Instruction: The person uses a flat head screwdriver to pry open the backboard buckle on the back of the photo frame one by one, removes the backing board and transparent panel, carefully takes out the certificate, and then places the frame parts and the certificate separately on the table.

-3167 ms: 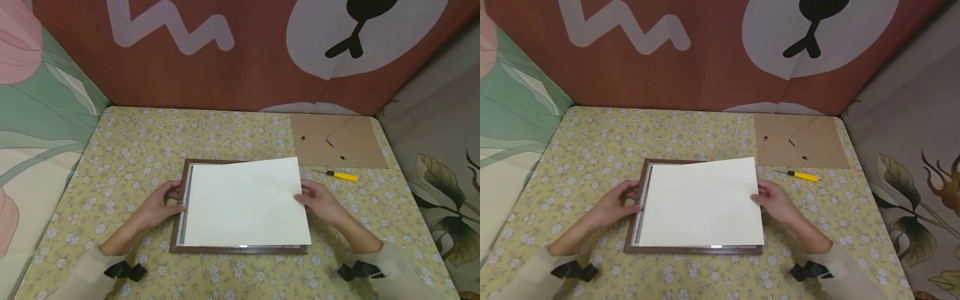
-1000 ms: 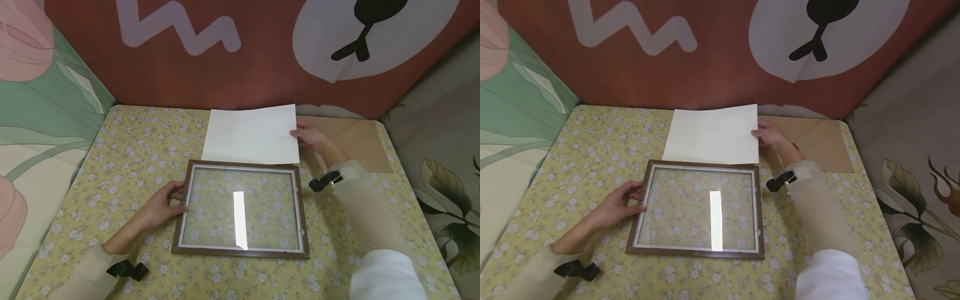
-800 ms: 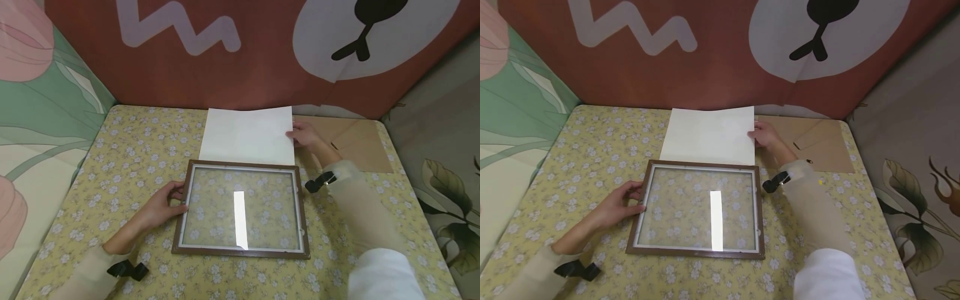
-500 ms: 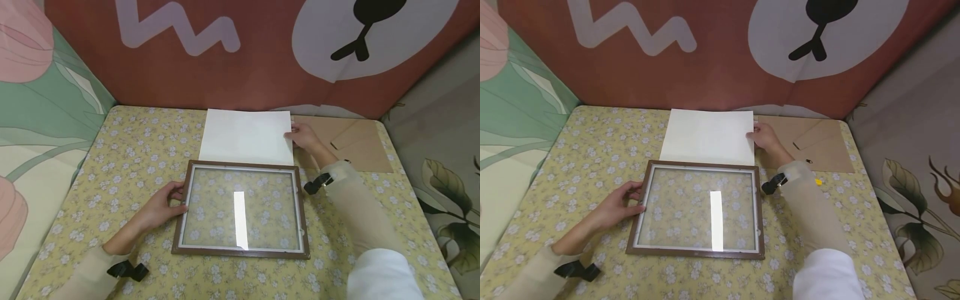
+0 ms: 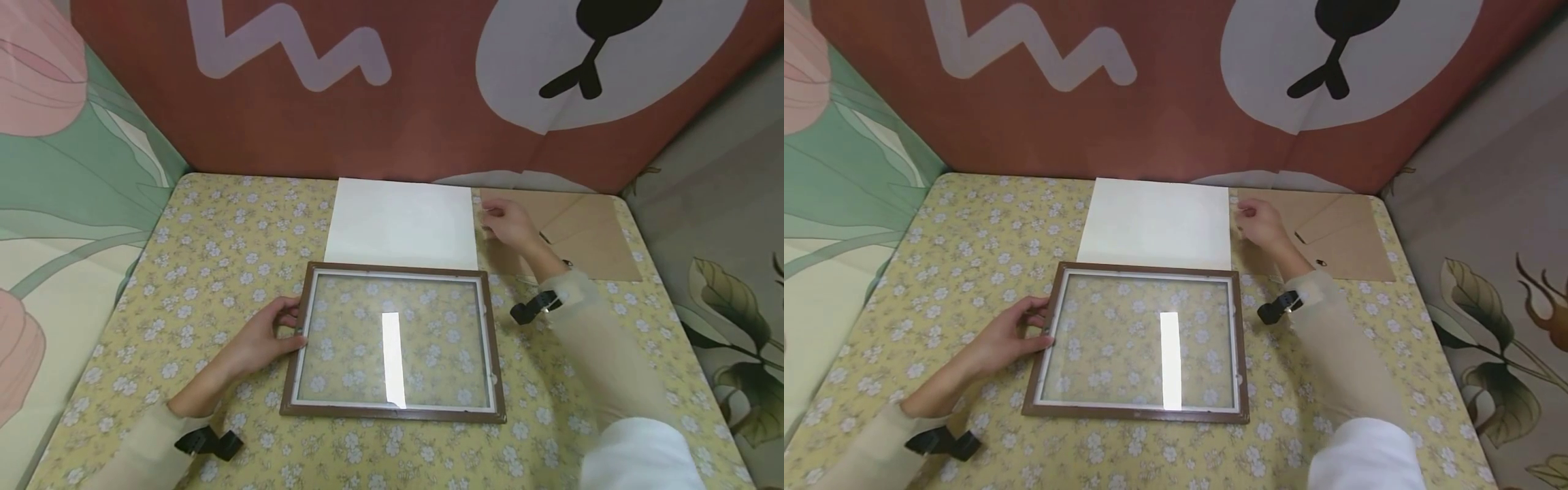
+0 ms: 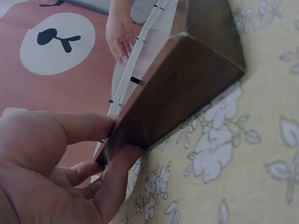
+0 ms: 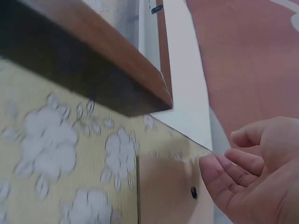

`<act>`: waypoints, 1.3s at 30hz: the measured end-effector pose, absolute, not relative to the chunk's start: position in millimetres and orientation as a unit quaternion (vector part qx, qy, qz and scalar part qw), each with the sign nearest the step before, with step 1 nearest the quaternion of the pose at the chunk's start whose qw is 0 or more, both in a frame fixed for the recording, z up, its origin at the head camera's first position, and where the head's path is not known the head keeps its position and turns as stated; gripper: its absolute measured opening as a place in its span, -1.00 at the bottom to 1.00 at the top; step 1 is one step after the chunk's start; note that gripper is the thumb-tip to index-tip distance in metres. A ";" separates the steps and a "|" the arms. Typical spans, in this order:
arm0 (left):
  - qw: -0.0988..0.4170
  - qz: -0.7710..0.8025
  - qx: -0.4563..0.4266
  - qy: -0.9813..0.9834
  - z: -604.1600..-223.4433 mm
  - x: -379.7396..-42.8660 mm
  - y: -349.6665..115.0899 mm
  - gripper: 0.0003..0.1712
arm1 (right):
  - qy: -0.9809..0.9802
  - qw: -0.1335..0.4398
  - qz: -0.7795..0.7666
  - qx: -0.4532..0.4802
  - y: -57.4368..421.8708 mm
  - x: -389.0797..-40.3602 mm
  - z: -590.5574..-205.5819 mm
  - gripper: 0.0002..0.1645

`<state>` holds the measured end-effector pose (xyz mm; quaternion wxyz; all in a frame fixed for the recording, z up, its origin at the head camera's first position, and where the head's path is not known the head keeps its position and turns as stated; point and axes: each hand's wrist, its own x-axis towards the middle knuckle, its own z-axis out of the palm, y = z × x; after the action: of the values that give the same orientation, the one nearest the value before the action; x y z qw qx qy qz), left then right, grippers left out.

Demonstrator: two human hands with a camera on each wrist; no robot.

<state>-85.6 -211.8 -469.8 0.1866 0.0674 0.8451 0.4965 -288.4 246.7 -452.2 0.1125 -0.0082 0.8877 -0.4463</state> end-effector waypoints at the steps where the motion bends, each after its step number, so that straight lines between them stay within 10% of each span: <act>1: 0.187 0.495 0.066 0.846 -470.0 -85.6 -211.8 -0.25 | 0.888 0.110 -0.447 -0.010 250.0 -285.3 -450.5 -0.48; 24: 0.193 0.483 0.037 0.854 -464.0 -89.6 -207.2 -0.13 | 0.820 0.276 -0.498 -0.050 271.9 -144.8 -444.7 -0.33; 39: 0.194 0.442 0.033 0.875 -462.4 -95.4 -198.0 -0.17 | 0.806 0.258 -0.532 -0.021 255.6 -121.5 -449.9 -0.22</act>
<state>-95.4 -198.0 -462.4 0.1940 0.0328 0.8751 0.4421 -121.5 255.6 -449.9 0.2582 -0.0206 0.8061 -0.5320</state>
